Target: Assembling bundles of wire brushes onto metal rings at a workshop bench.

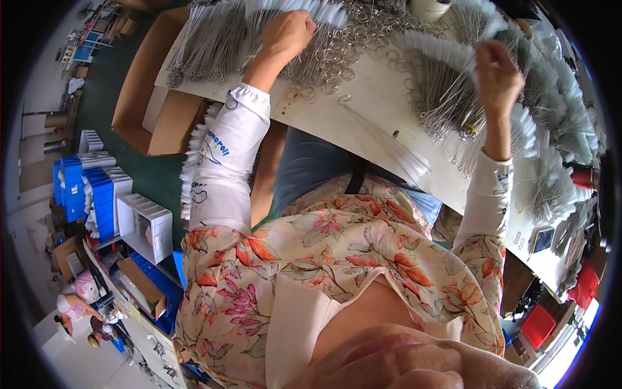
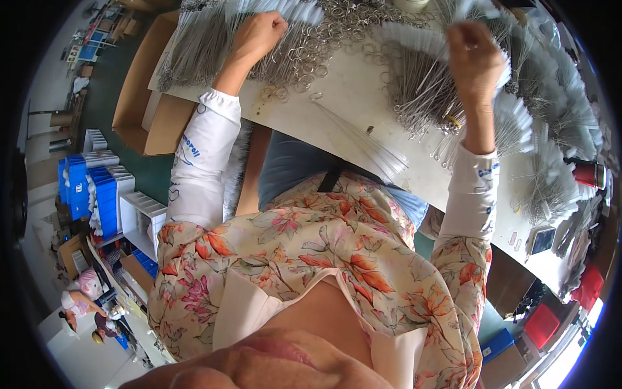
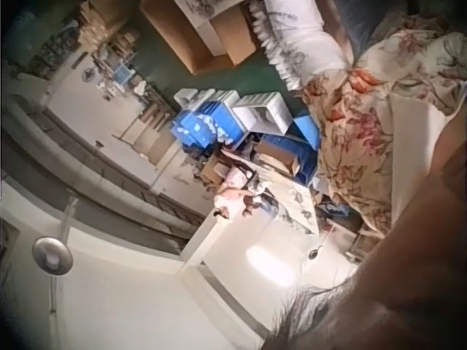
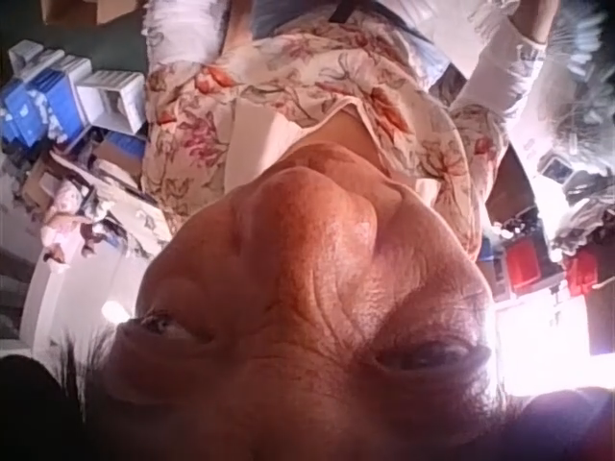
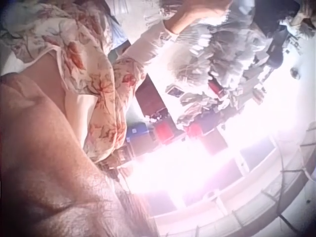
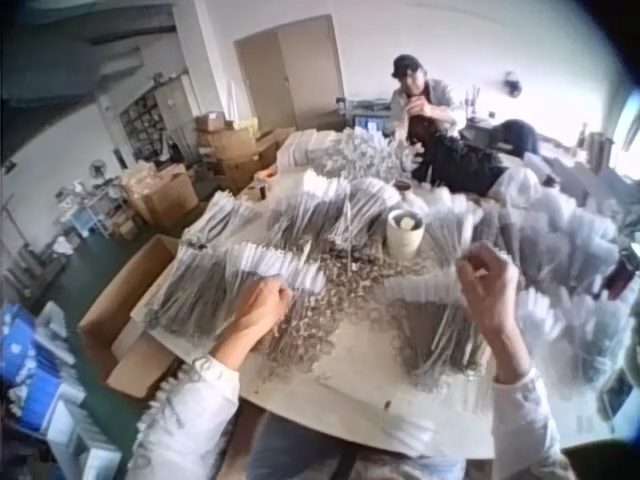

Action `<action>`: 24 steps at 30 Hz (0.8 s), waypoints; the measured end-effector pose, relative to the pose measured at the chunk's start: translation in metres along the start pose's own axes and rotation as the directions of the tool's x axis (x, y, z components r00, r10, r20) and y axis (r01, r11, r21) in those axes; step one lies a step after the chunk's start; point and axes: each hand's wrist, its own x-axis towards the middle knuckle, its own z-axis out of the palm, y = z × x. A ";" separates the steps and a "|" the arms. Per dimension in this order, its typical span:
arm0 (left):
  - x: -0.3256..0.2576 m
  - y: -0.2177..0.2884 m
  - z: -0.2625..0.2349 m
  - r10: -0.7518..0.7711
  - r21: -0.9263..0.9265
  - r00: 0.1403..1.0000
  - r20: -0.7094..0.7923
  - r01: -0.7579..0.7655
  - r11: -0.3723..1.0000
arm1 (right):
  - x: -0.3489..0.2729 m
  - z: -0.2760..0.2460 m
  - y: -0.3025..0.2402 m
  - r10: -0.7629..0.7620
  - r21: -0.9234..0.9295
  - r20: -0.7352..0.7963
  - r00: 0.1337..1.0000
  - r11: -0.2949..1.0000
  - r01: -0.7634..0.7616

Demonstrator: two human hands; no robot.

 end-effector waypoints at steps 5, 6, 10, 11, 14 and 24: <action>0.023 -0.028 -0.040 -0.002 -0.552 0.993 -0.120 -0.065 0.832 | 0.040 -0.085 0.039 -0.089 0.082 -0.152 0.984 0.991 0.103; 0.031 -0.018 -0.048 -0.173 -0.508 0.972 -0.156 0.071 0.858 | 0.035 -0.133 0.087 -0.442 -0.480 0.087 0.893 0.767 0.426; 0.047 -0.269 -0.079 -0.187 0.329 0.980 0.070 0.154 0.932 | -0.009 -0.165 0.090 0.516 0.168 -0.256 0.817 0.856 -0.488; 0.024 -0.351 -0.097 -0.142 0.326 0.977 0.161 0.083 0.942 | -0.023 -0.172 0.126 0.600 -0.009 -0.192 0.776 0.790 -0.613; 0.032 -0.296 -0.033 -0.084 0.152 0.993 0.087 0.070 0.986 | -0.092 -0.213 0.130 0.725 -0.362 -0.131 0.676 0.600 -0.714; 0.028 -0.258 -0.065 -0.332 -0.047 0.930 0.156 0.343 0.938 | -0.106 -0.166 0.155 0.757 -0.529 0.023 0.653 0.563 -0.635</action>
